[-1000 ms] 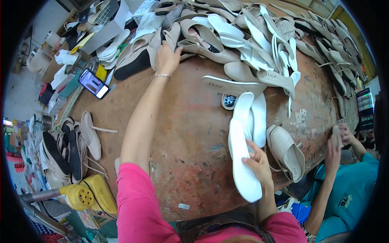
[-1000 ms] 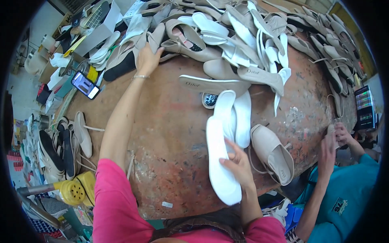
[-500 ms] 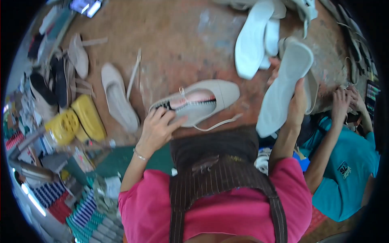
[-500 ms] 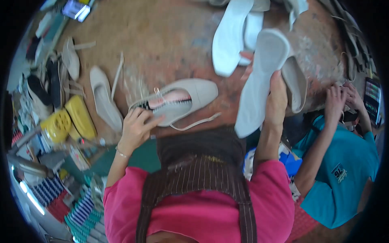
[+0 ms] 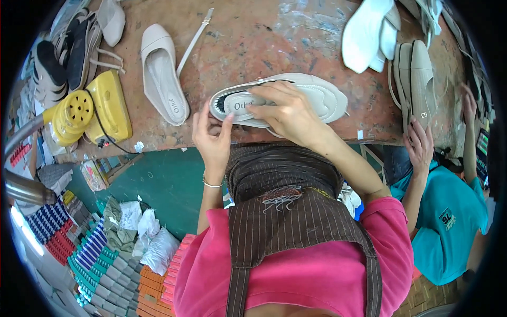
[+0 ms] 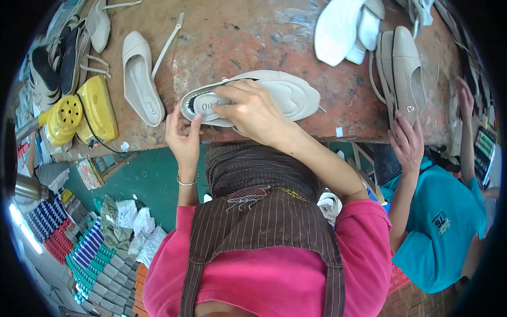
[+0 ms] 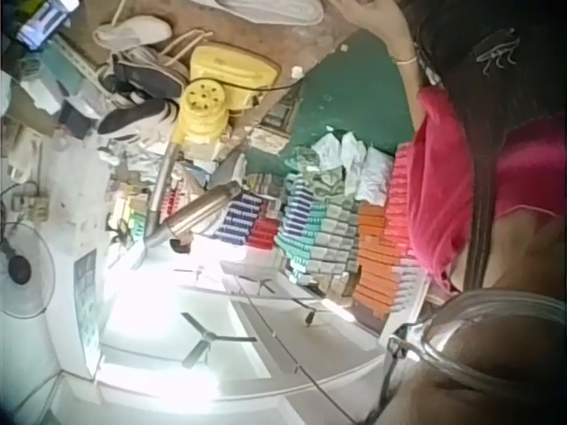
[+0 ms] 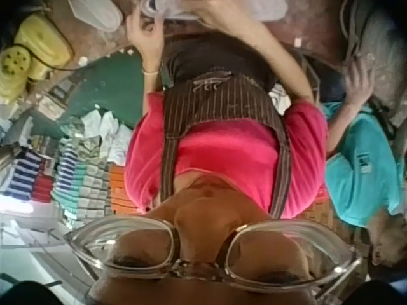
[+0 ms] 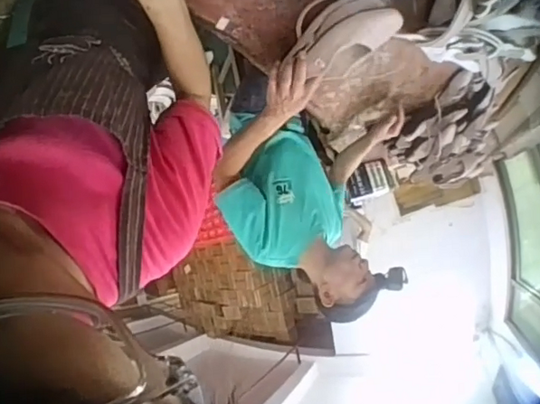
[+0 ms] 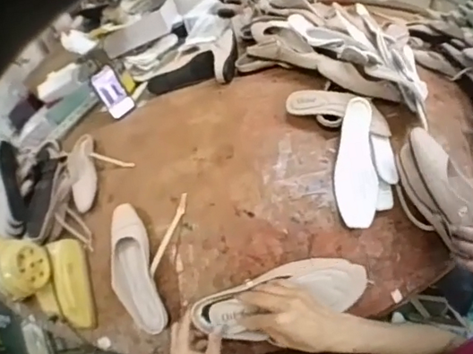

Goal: The person inserts insoles into shoes by hand, presses them down, and then uses a heat gun to apply heat to the heels of a stack of shoes.

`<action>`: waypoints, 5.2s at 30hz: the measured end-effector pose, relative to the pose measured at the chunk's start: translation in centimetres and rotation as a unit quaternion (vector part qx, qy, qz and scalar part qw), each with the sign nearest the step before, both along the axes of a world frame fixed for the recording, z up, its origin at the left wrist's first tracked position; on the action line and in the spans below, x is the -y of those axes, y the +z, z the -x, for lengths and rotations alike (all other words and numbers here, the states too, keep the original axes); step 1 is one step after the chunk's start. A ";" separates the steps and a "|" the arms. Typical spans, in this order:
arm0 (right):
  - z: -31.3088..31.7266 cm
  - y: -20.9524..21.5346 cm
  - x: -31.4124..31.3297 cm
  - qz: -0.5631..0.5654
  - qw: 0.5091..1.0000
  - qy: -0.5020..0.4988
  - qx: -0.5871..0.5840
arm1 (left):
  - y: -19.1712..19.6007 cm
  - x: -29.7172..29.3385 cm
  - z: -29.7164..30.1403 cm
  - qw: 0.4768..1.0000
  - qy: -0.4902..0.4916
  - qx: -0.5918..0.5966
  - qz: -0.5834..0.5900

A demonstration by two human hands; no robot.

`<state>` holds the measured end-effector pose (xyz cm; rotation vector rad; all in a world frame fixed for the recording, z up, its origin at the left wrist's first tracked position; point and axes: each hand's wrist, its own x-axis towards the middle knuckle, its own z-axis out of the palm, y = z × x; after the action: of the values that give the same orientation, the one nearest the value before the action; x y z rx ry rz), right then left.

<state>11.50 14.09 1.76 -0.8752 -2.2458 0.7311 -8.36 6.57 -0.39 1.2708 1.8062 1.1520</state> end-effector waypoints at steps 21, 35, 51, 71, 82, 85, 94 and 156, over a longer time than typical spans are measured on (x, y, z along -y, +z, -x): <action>3.4 -1.5 -1.6 0.006 0.978 0.189 0.085 | -1.8 -3.0 0.7 0.994 0.079 0.045 0.058; -1.2 1.1 -3.3 -0.171 0.931 -0.281 0.157 | 0.7 0.4 -2.3 0.986 -0.070 -0.037 0.144; 0.5 -0.9 -1.7 -0.055 0.937 -0.244 0.242 | 1.2 2.7 -9.8 0.882 -0.350 -0.317 0.005; 1.8 1.1 -3.9 0.098 0.864 -0.172 0.463 | 0.6 2.5 -10.2 0.873 -0.325 -0.362 -0.031; 0.0 -0.9 -4.2 -0.090 0.909 -0.223 0.340 | 1.4 0.8 -11.4 0.928 -0.234 -0.279 -0.082; -1.9 2.3 -3.6 0.138 0.982 -0.128 0.034 | 1.2 -2.3 -9.8 0.943 -0.228 -0.239 -0.033; -12.7 -1.2 -13.5 0.008 0.762 -0.598 0.249 | 7.1 -8.6 6.1 0.903 -0.059 -0.392 -0.165; 3.1 -1.3 0.8 0.011 0.994 -0.107 0.030 | -0.5 -2.9 1.0 0.996 -0.030 0.042 0.066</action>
<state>8.42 13.26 0.50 -1.1411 -2.1553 0.6384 -9.39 9.52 -0.87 1.1739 1.7412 1.0213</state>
